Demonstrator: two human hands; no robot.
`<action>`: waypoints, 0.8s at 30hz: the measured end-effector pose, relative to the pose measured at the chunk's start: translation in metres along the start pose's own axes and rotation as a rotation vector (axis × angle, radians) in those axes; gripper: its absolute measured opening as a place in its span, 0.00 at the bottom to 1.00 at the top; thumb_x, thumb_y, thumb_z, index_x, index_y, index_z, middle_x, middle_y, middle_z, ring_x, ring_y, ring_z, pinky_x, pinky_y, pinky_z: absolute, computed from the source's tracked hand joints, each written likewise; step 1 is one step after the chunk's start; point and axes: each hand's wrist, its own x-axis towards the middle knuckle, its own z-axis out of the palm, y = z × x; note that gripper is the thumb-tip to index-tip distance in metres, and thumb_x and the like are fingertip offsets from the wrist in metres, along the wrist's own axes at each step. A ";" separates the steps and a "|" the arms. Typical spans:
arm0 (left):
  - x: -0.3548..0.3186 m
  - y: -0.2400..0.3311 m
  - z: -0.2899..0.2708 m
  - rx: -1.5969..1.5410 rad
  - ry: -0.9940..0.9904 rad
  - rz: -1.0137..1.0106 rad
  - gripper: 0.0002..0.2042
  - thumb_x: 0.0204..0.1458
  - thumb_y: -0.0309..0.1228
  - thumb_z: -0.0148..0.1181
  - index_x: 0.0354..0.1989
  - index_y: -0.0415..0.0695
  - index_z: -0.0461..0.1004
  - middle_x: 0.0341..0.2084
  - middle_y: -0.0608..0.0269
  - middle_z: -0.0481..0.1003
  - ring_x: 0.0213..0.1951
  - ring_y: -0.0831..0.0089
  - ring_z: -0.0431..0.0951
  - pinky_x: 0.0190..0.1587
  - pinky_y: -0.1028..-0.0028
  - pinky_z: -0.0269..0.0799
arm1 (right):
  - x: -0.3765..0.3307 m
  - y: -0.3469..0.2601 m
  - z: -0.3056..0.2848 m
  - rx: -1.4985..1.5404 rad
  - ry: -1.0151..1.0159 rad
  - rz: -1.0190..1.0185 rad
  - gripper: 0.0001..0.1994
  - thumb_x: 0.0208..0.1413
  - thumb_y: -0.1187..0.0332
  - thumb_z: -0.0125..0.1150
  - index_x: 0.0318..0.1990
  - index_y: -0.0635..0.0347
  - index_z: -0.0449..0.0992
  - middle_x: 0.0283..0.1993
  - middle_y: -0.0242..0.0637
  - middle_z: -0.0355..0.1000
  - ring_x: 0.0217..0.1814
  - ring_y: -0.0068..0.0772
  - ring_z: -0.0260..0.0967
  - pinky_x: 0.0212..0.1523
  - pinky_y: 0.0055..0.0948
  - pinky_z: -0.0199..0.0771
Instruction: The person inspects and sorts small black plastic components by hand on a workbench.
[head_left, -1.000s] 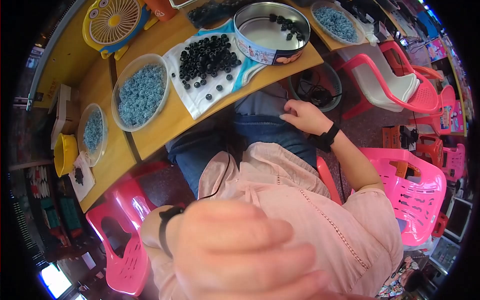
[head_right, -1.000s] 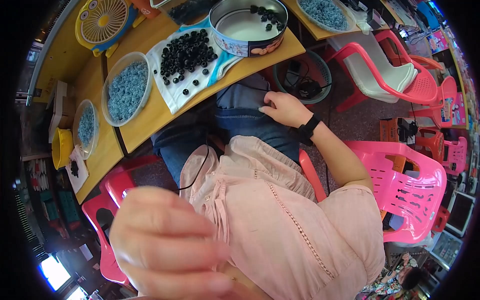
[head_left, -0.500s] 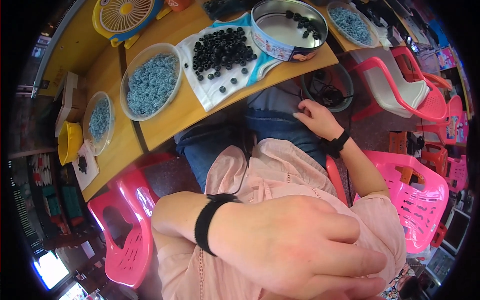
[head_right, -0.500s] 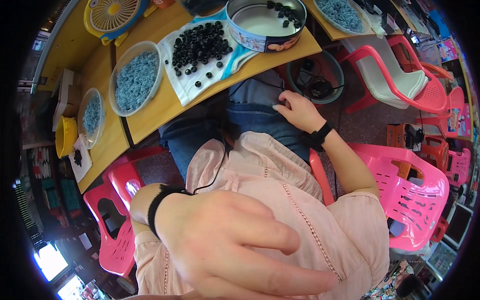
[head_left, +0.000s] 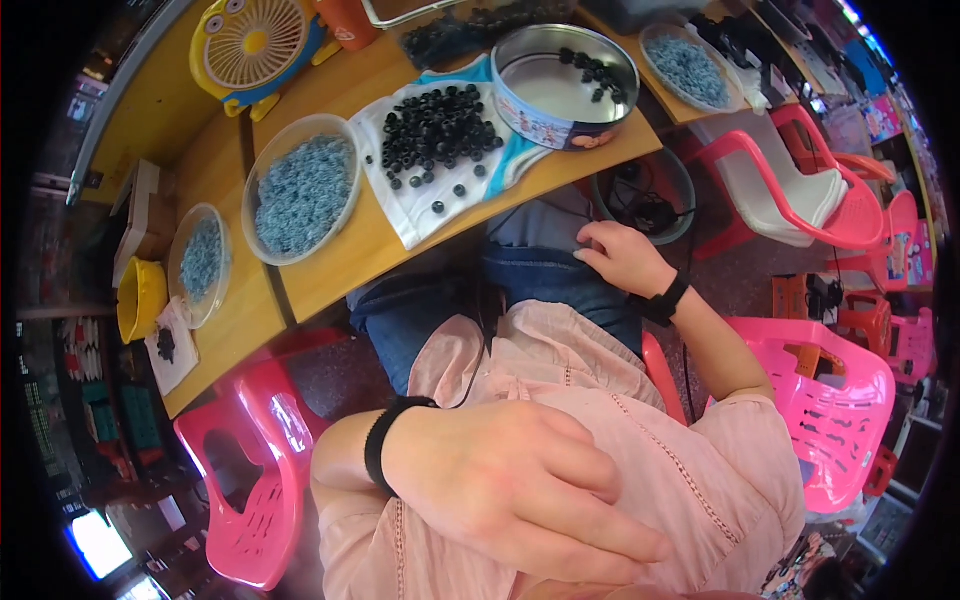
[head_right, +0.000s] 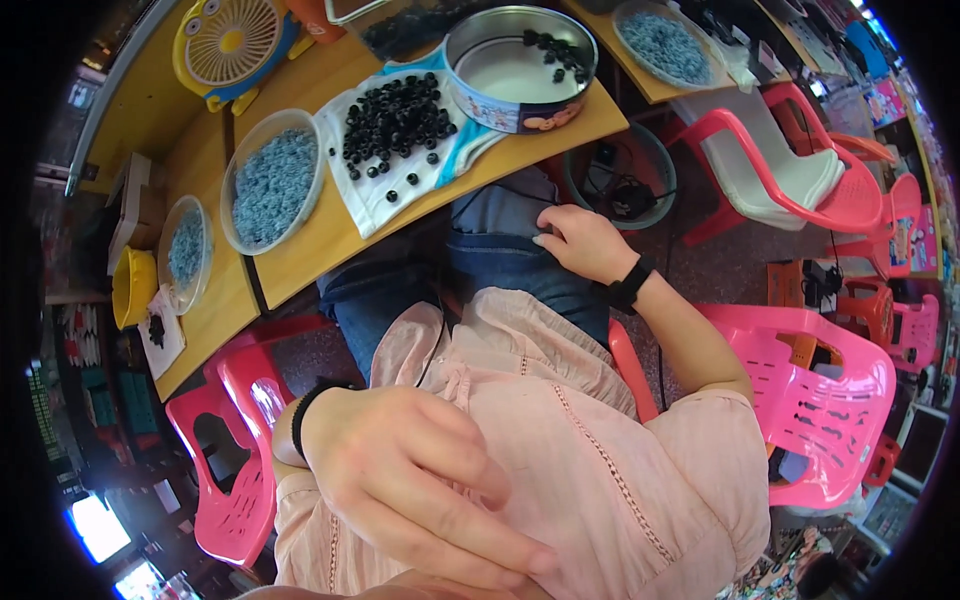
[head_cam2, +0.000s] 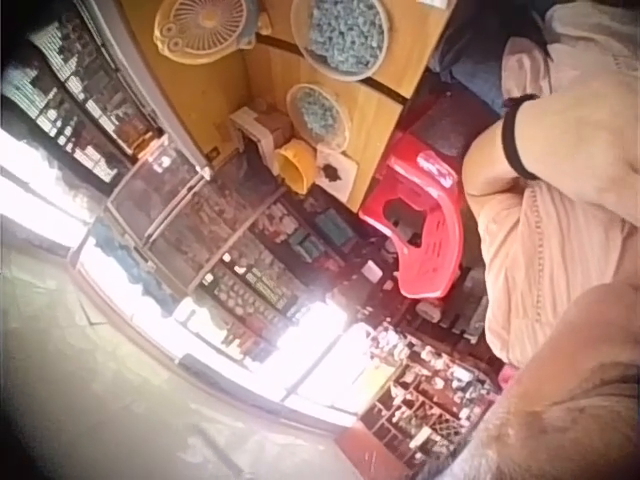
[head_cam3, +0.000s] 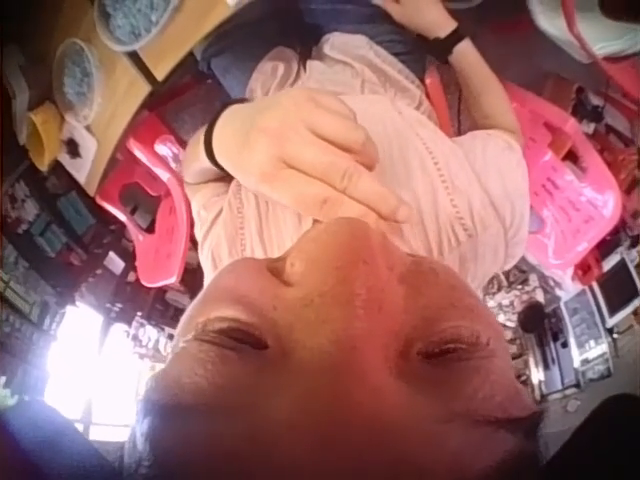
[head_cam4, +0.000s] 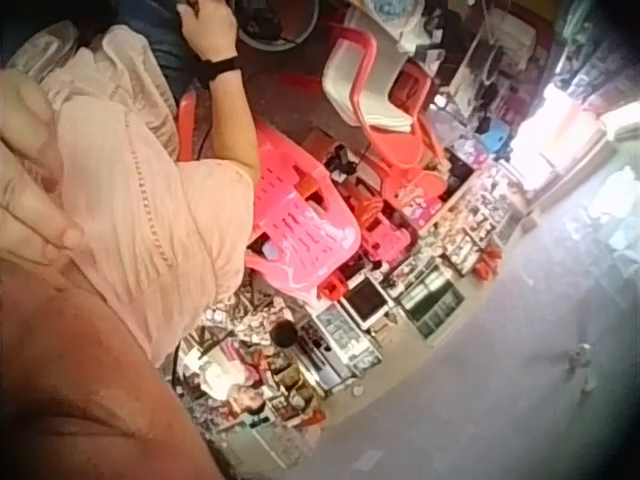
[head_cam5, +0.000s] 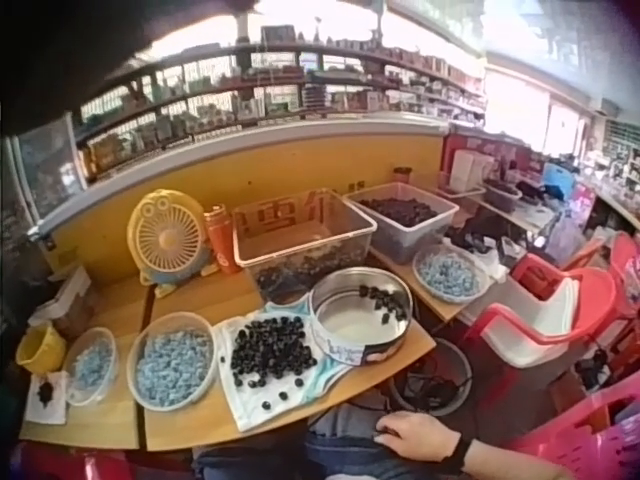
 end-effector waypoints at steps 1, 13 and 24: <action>-0.011 0.003 0.003 0.022 0.076 -0.021 0.08 0.57 0.25 0.53 0.39 0.38 0.80 0.38 0.53 0.80 0.31 0.66 0.78 0.29 0.76 0.70 | 0.003 -0.005 -0.001 0.004 -0.003 -0.019 0.11 0.52 0.66 0.63 0.40 0.62 0.75 0.30 0.42 0.72 0.31 0.40 0.71 0.34 0.34 0.71; -0.142 -0.060 -0.017 0.402 1.108 -1.036 0.09 0.53 0.22 0.62 0.43 0.38 0.78 0.33 0.65 0.78 0.29 0.82 0.74 0.35 0.80 0.71 | 0.109 -0.074 -0.005 -0.054 0.257 -0.396 0.06 0.55 0.70 0.60 0.37 0.61 0.77 0.35 0.40 0.73 0.39 0.44 0.73 0.39 0.35 0.74; -0.171 -0.072 -0.031 0.806 1.011 -1.107 0.09 0.52 0.27 0.61 0.41 0.40 0.78 0.30 0.57 0.77 0.25 0.70 0.73 0.31 0.73 0.70 | 0.137 -0.075 0.008 -0.279 0.152 -0.312 0.07 0.56 0.69 0.58 0.41 0.58 0.74 0.37 0.40 0.72 0.41 0.44 0.72 0.41 0.37 0.75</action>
